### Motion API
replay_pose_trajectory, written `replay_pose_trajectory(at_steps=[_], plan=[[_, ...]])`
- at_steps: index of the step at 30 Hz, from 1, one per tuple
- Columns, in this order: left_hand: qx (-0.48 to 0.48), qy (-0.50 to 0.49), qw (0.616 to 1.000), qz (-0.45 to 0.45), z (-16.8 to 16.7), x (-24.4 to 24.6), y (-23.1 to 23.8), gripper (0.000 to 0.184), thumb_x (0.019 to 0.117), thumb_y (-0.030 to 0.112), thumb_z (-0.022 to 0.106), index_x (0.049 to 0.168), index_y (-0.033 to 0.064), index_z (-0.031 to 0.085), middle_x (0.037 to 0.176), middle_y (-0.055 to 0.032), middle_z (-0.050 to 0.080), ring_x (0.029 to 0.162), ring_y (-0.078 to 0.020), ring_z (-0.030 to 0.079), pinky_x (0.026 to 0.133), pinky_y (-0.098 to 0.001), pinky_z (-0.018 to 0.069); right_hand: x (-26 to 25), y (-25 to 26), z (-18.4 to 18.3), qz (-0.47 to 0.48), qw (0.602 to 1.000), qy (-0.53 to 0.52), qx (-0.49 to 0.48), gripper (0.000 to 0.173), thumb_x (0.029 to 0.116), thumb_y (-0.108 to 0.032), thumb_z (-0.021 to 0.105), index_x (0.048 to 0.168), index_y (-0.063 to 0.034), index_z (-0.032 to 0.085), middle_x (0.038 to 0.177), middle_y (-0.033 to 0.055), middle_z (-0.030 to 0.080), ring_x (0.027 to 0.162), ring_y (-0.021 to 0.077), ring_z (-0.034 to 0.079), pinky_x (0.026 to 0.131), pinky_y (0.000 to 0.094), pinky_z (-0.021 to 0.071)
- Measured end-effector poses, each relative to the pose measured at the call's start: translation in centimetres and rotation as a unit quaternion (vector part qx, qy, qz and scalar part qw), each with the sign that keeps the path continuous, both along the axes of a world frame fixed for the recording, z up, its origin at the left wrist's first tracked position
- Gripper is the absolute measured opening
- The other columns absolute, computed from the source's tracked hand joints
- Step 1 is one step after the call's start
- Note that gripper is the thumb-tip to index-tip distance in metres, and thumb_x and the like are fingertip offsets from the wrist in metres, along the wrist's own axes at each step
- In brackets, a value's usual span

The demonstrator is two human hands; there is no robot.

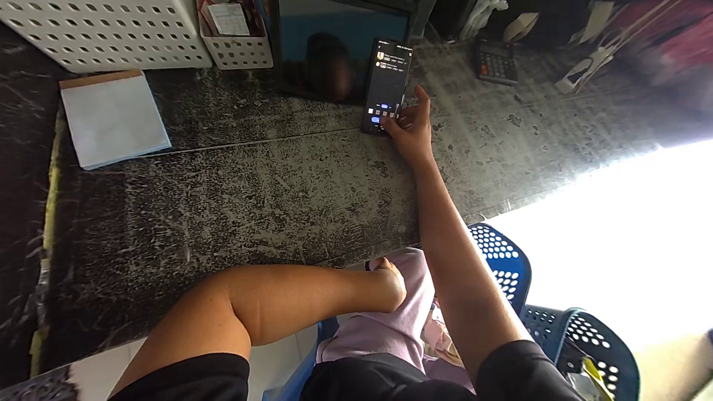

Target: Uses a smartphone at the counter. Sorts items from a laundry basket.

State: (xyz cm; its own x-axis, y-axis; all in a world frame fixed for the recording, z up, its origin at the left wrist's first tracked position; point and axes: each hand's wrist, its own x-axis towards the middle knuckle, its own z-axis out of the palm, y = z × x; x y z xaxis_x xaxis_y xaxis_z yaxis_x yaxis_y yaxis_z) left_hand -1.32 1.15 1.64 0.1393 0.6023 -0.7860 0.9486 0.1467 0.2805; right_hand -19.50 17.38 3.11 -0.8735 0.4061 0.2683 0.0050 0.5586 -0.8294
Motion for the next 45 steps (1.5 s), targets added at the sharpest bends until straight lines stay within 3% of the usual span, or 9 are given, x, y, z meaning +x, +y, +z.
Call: replay_pose_trajectory(at_steps=[4,8,12,20,25,30,36,41,45], plan=[[0.001,0.0,1.0,0.008,-0.13,0.09,0.01,0.038,0.1019,0.008,0.054,0.137,-0.0069,0.054,0.141,-0.0311,0.051,0.131,-0.0469,0.05,0.101,-0.0646,0.043,-0.21,-0.15,-0.26,-0.003,1.0,-0.007,0.025,0.104,0.0806,-0.028,0.084,0.161,-0.0066,0.022,0.119,0.0183,0.063,0.1,0.0255,0.066,0.088,0.0415,0.0562],[0.003,-0.004,1.0,0.005,0.05,-0.06,-0.03,0.037,0.1024,0.008,0.053,0.136,-0.0071,0.054,0.141,-0.0309,0.052,0.131,-0.0467,0.05,0.102,-0.0647,0.0424,-0.04,0.08,-0.04,-0.007,1.0,0.007,-0.025,0.079,0.0956,-0.019,0.066,0.16,-0.0051,0.023,0.114,0.0145,0.064,0.09,0.0183,0.067,0.081,0.036,0.0576],[0.002,-0.003,1.0,0.001,0.05,-0.09,-0.02,0.037,0.1025,0.008,0.053,0.136,-0.0068,0.054,0.141,-0.0307,0.052,0.131,-0.0466,0.05,0.102,-0.0641,0.0422,-0.11,0.03,-0.11,-0.01,1.0,0.012,-0.027,0.075,0.0967,-0.017,0.063,0.159,-0.0038,0.024,0.109,0.014,0.065,0.087,0.0164,0.067,0.08,0.0338,0.0575],[0.001,0.002,1.0,-0.003,0.02,-0.02,0.01,0.037,0.102,0.008,0.054,0.137,-0.0063,0.054,0.14,-0.0298,0.052,0.13,-0.0456,0.051,0.101,-0.0631,0.0433,-0.08,-0.04,-0.1,-0.012,1.0,0.0,0.001,0.092,0.0894,-0.035,0.076,0.16,-0.0058,0.024,0.112,0.0147,0.064,0.09,0.0191,0.066,0.081,0.0366,0.0571],[0.0,0.001,1.0,0.0,-0.03,0.0,0.04,0.037,0.102,0.008,0.053,0.136,-0.0068,0.055,0.14,-0.0297,0.052,0.131,-0.0454,0.051,0.101,-0.0633,0.0433,-0.43,-0.18,-0.66,-0.01,0.998,-0.003,0.058,0.107,0.0782,-0.037,0.085,0.16,-0.0059,0.024,0.122,0.0192,0.064,0.105,0.0276,0.065,0.093,0.0442,0.0548],[0.001,-0.003,1.0,0.0,0.09,-0.06,0.0,0.036,0.1026,0.008,0.052,0.136,-0.0071,0.055,0.141,-0.0303,0.052,0.132,-0.0463,0.05,0.101,-0.0643,0.0428,-0.03,-0.03,0.07,-0.014,1.0,0.001,-0.017,0.085,0.0943,-0.027,0.07,0.161,-0.0061,0.022,0.115,0.0148,0.063,0.089,0.0181,0.066,0.079,0.0348,0.0569],[0.003,-0.006,1.0,0.004,0.16,-0.09,-0.09,0.037,0.1023,0.007,0.053,0.136,-0.008,0.054,0.141,-0.0313,0.051,0.132,-0.0473,0.049,0.103,-0.0647,0.0419,-0.03,0.05,-0.1,-0.012,1.0,-0.003,-0.006,0.084,0.0948,-0.028,0.07,0.161,-0.0058,0.022,0.114,0.0148,0.063,0.088,0.0179,0.066,0.079,0.0352,0.057],[0.006,-0.003,1.0,0.003,0.17,-0.1,-0.13,0.036,0.1027,0.007,0.051,0.136,-0.0079,0.054,0.14,-0.0308,0.052,0.131,-0.0464,0.05,0.102,-0.064,0.0428,-0.15,-0.1,-0.12,-0.015,1.0,-0.007,0.027,0.094,0.0886,-0.029,0.077,0.16,-0.0048,0.022,0.116,0.0174,0.064,0.095,0.0229,0.067,0.085,0.039,0.0568],[0.004,-0.002,1.0,0.002,0.21,-0.07,-0.1,0.037,0.1028,0.008,0.052,0.136,-0.0079,0.054,0.141,-0.0312,0.051,0.132,-0.0469,0.05,0.102,-0.0646,0.0424,-0.01,-0.07,0.03,-0.015,1.0,0.003,-0.012,0.077,0.0984,-0.025,0.064,0.16,-0.0058,0.024,0.111,0.0143,0.064,0.089,0.0185,0.066,0.081,0.0364,0.0572]])
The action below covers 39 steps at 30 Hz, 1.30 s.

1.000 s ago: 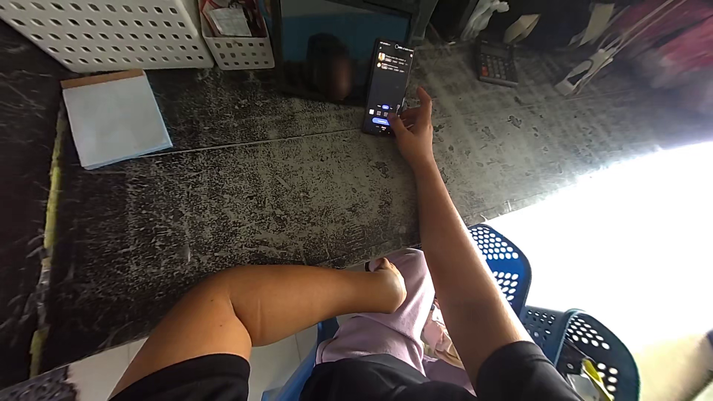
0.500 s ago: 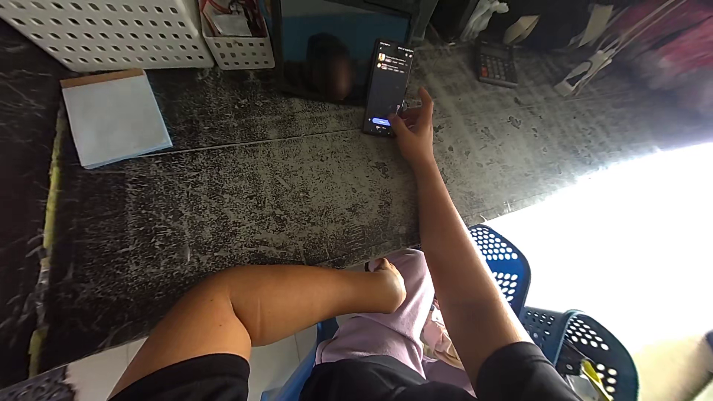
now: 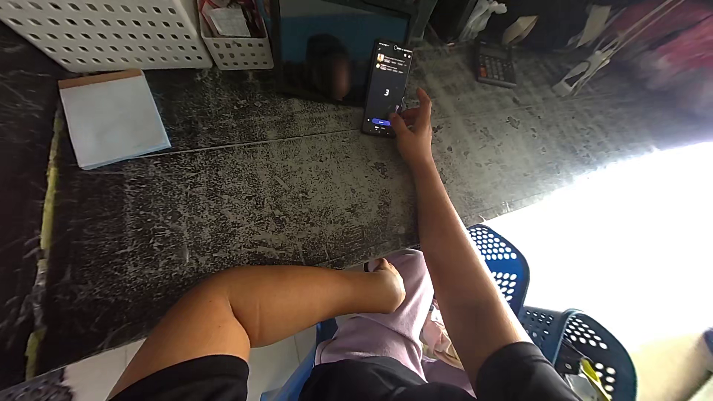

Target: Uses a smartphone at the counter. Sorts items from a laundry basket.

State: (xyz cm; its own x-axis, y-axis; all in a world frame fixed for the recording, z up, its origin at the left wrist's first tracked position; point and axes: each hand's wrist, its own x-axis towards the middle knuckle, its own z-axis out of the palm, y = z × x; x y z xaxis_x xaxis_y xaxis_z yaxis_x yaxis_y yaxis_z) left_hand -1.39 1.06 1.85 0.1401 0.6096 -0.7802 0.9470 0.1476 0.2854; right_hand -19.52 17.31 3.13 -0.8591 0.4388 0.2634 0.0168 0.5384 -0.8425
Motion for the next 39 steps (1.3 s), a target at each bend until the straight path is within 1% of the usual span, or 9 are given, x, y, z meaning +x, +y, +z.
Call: replay_pose_trajectory(at_steps=[2,3,7,10,19,28,31,35,39], plan=[[0.0,-0.002,1.0,0.001,0.03,-0.06,-0.02,0.037,0.1026,0.009,0.053,0.136,-0.0076,0.054,0.141,-0.031,0.052,0.132,-0.0466,0.05,0.102,-0.0646,0.0425,-0.18,0.12,-0.23,-0.001,0.999,0.024,-0.024,0.064,0.1044,-0.024,0.054,0.158,-0.004,0.026,0.098,0.0099,0.064,0.083,0.0149,0.065,0.08,0.035,0.0561],[0.0,-0.003,1.0,0.0,0.01,-0.07,-0.03,0.037,0.1026,0.009,0.053,0.136,-0.0075,0.054,0.141,-0.031,0.052,0.132,-0.0467,0.05,0.102,-0.0646,0.0425,-0.24,0.17,-0.36,-0.001,0.999,0.032,-0.027,0.06,0.1068,-0.025,0.049,0.158,-0.0036,0.027,0.096,0.0089,0.064,0.082,0.0142,0.065,0.08,0.0349,0.056],[-0.005,-0.003,1.0,0.001,-0.03,-0.11,0.03,0.038,0.1026,0.009,0.053,0.137,-0.0071,0.054,0.141,-0.0304,0.051,0.133,-0.0464,0.049,0.103,-0.0645,0.0418,-0.27,0.19,-0.49,-0.009,0.999,0.039,-0.01,0.055,0.1099,-0.032,0.043,0.156,-0.0038,0.032,0.096,0.0091,0.065,0.084,0.0152,0.065,0.084,0.0371,0.0555],[-0.004,-0.003,1.0,0.001,-0.02,-0.11,0.01,0.037,0.1026,0.008,0.052,0.136,-0.0071,0.055,0.141,-0.0302,0.052,0.132,-0.0462,0.049,0.102,-0.0643,0.0421,-0.24,0.28,-0.53,-0.008,0.999,0.04,0.004,0.055,0.1103,-0.033,0.042,0.155,-0.0029,0.034,0.098,0.011,0.067,0.087,0.0164,0.067,0.086,0.0383,0.0558],[-0.003,-0.006,1.0,0.004,0.04,-0.03,-0.05,0.038,0.1025,0.007,0.052,0.137,-0.009,0.053,0.141,-0.0328,0.051,0.132,-0.0483,0.049,0.103,-0.0662,0.0416,-0.17,0.36,-0.5,-0.015,0.999,0.034,0.002,0.053,0.1105,-0.032,0.042,0.154,-0.0025,0.036,0.097,0.0108,0.066,0.084,0.0153,0.065,0.083,0.036,0.0552],[-0.003,0.003,1.0,-0.012,-0.04,0.01,-0.01,0.037,0.103,0.007,0.051,0.137,-0.0069,0.054,0.141,-0.0305,0.052,0.131,-0.0464,0.05,0.102,-0.0639,0.0425,-0.17,0.45,-0.62,-0.014,0.999,0.047,-0.005,0.048,0.1104,-0.03,0.043,0.15,-0.0015,0.043,0.094,0.0099,0.068,0.083,0.0137,0.066,0.083,0.0349,0.0556],[-0.001,0.002,1.0,-0.01,0.02,0.02,-0.07,0.037,0.1029,0.007,0.051,0.137,-0.0068,0.054,0.141,-0.0305,0.052,0.132,-0.0463,0.05,0.102,-0.0639,0.0423,-0.11,0.48,-0.58,-0.01,0.999,0.047,-0.003,0.045,0.1104,-0.031,0.043,0.144,-0.0009,0.049,0.096,0.0099,0.069,0.086,0.0135,0.068,0.084,0.0348,0.056],[0.0,0.003,1.0,-0.011,-0.04,0.03,-0.02,0.037,0.1028,0.007,0.051,0.136,-0.0071,0.055,0.141,-0.0309,0.051,0.132,-0.0467,0.05,0.103,-0.0643,0.0422,-0.15,0.62,-0.51,-0.003,0.999,0.045,0.011,0.04,0.1107,-0.031,0.042,0.133,-0.002,0.06,0.102,0.0095,0.07,0.093,0.0122,0.067,0.088,0.0337,0.0545],[0.0,0.004,1.0,-0.011,-0.05,0.03,-0.04,0.037,0.1024,0.007,0.052,0.136,-0.0066,0.055,0.141,-0.0302,0.052,0.131,-0.0461,0.05,0.101,-0.0637,0.043,-0.16,0.64,-0.51,-0.001,0.999,0.047,0.018,0.039,0.1109,-0.03,0.042,0.124,-0.0018,0.066,0.105,0.0101,0.071,0.096,0.0123,0.067,0.091,0.0343,0.0537]])
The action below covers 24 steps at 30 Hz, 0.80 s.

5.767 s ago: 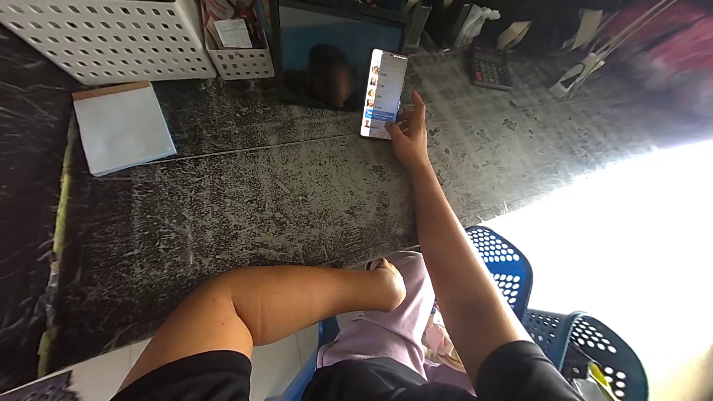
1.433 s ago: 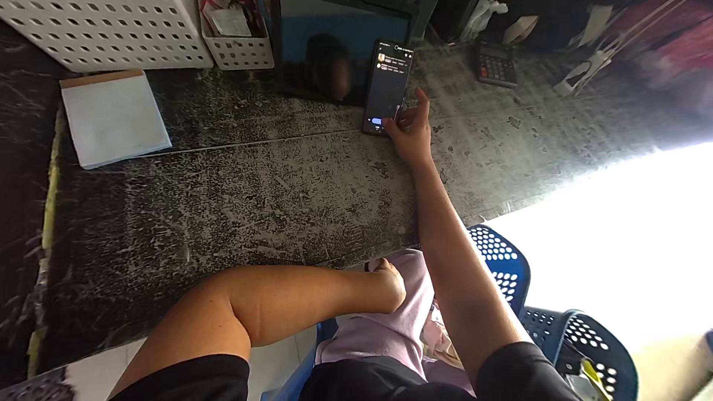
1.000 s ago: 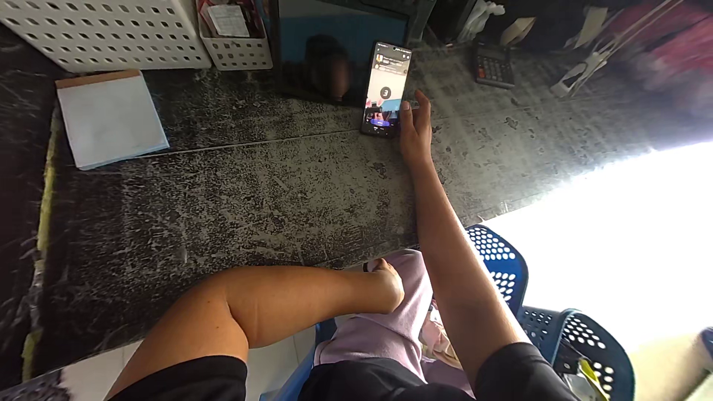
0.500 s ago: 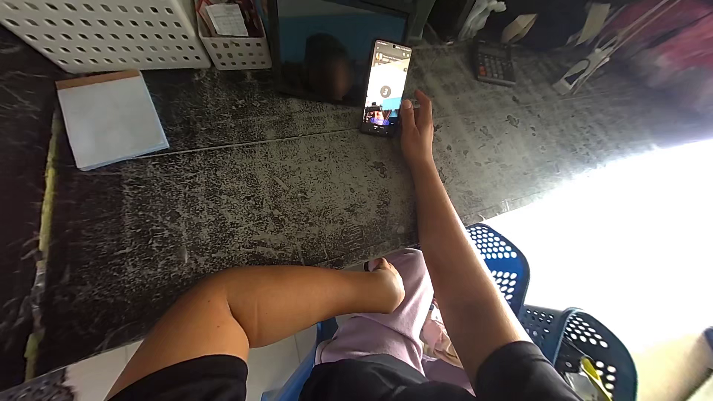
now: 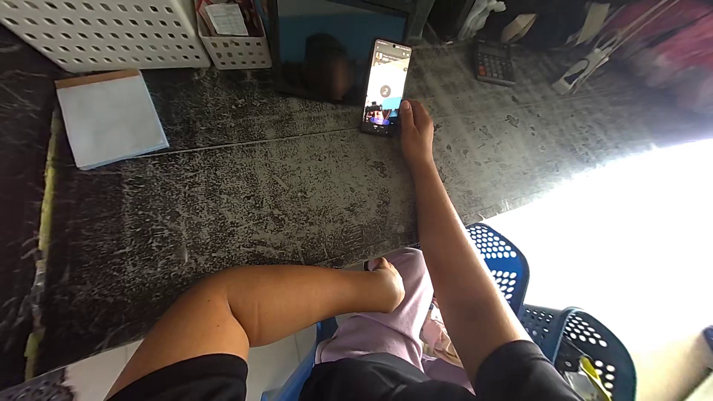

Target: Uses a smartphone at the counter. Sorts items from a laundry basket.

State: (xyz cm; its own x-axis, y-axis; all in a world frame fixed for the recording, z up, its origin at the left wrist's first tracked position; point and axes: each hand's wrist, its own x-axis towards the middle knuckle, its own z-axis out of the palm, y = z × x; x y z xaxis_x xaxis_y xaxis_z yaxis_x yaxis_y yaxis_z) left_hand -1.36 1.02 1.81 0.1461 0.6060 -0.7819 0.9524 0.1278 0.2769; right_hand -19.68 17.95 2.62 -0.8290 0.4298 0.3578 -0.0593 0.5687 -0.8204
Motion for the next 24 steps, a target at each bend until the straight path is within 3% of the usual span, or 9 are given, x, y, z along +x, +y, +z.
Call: replay_pose_trajectory(at_steps=[12,19,24], plan=[[0.003,-0.006,1.0,0.001,-0.06,-0.04,-0.12,0.038,0.1021,0.008,0.053,0.137,-0.0069,0.055,0.141,-0.0305,0.052,0.131,-0.0469,0.05,0.101,-0.0645,0.0426,0.1,-0.01,0.3,-0.008,1.0,-0.019,0.023,0.041,0.1107,-0.032,0.041,0.114,-0.0028,0.07,0.105,0.0103,0.07,0.1,0.0157,0.066,0.092,0.0382,0.0514],[0.003,-0.002,1.0,0.003,-0.16,0.02,-0.06,0.037,0.1021,0.008,0.053,0.137,-0.0067,0.055,0.141,-0.0305,0.052,0.131,-0.0465,0.051,0.101,-0.0643,0.0428,0.03,0.06,0.18,-0.011,0.999,-0.023,0.024,0.042,0.1105,-0.034,0.042,0.107,-0.0033,0.07,0.098,0.0089,0.067,0.094,0.0156,0.065,0.088,0.0381,0.0515],[0.002,0.0,1.0,-0.001,-0.09,-0.01,-0.05,0.036,0.1023,0.007,0.052,0.136,-0.007,0.055,0.14,-0.0304,0.052,0.13,-0.0459,0.051,0.101,-0.0635,0.0433,0.05,0.09,0.12,-0.009,0.999,-0.018,0.025,0.042,0.1104,-0.034,0.042,0.107,-0.0027,0.07,0.099,0.0094,0.068,0.095,0.0157,0.065,0.089,0.0383,0.0515]])
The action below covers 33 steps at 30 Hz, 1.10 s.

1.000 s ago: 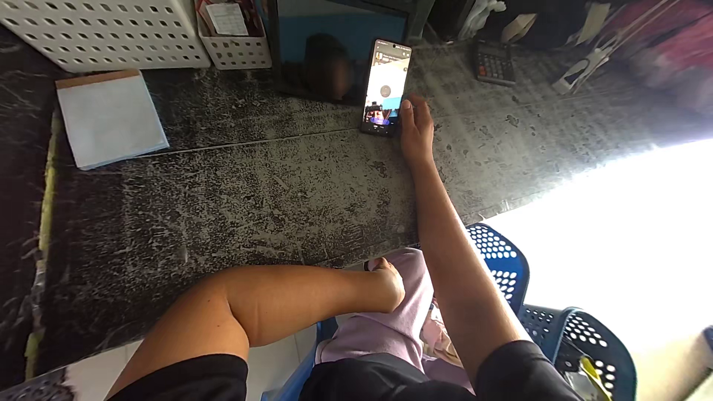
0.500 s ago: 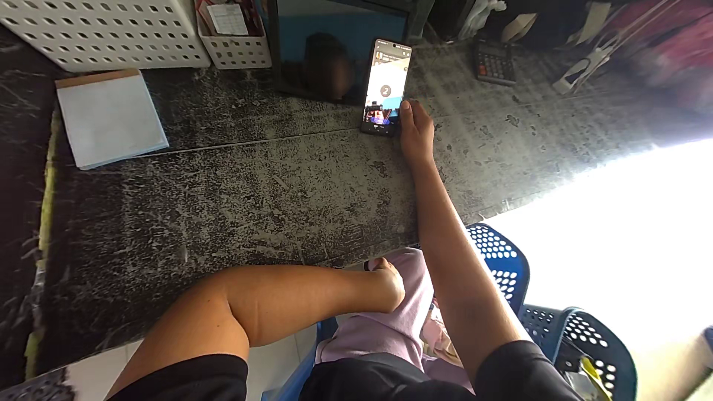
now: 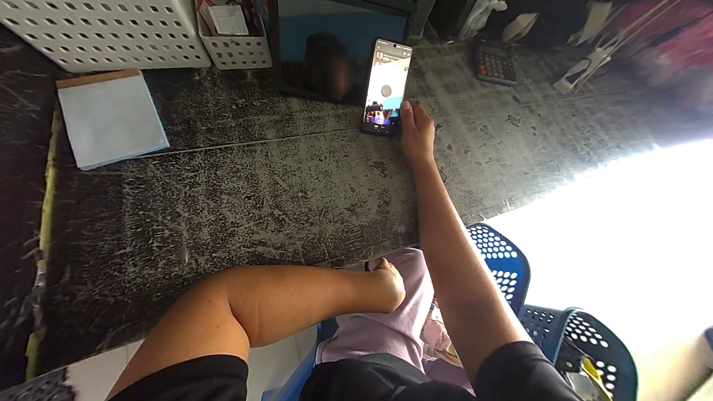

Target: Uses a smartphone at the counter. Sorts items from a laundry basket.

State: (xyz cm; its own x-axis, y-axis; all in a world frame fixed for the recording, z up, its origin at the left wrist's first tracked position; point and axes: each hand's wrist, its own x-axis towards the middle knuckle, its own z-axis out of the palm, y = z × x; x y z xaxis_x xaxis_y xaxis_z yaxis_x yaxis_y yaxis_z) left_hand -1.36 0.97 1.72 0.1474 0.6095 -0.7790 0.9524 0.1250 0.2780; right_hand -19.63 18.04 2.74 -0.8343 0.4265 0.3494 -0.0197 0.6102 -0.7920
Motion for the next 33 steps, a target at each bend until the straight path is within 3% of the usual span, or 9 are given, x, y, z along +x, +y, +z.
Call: replay_pose_trajectory(at_steps=[33], plan=[[-0.002,-0.008,1.0,0.011,0.09,-0.01,-0.02,0.038,0.1024,0.008,0.053,0.137,-0.0074,0.054,0.141,-0.031,0.051,0.132,-0.0468,0.05,0.102,-0.0645,0.0419,0.04,0.01,-0.01,0.002,1.0,0.006,0.008,0.043,0.1106,-0.033,0.041,0.105,-0.003,0.072,0.098,0.0095,0.068,0.095,0.0158,0.064,0.088,0.0372,0.0512]])
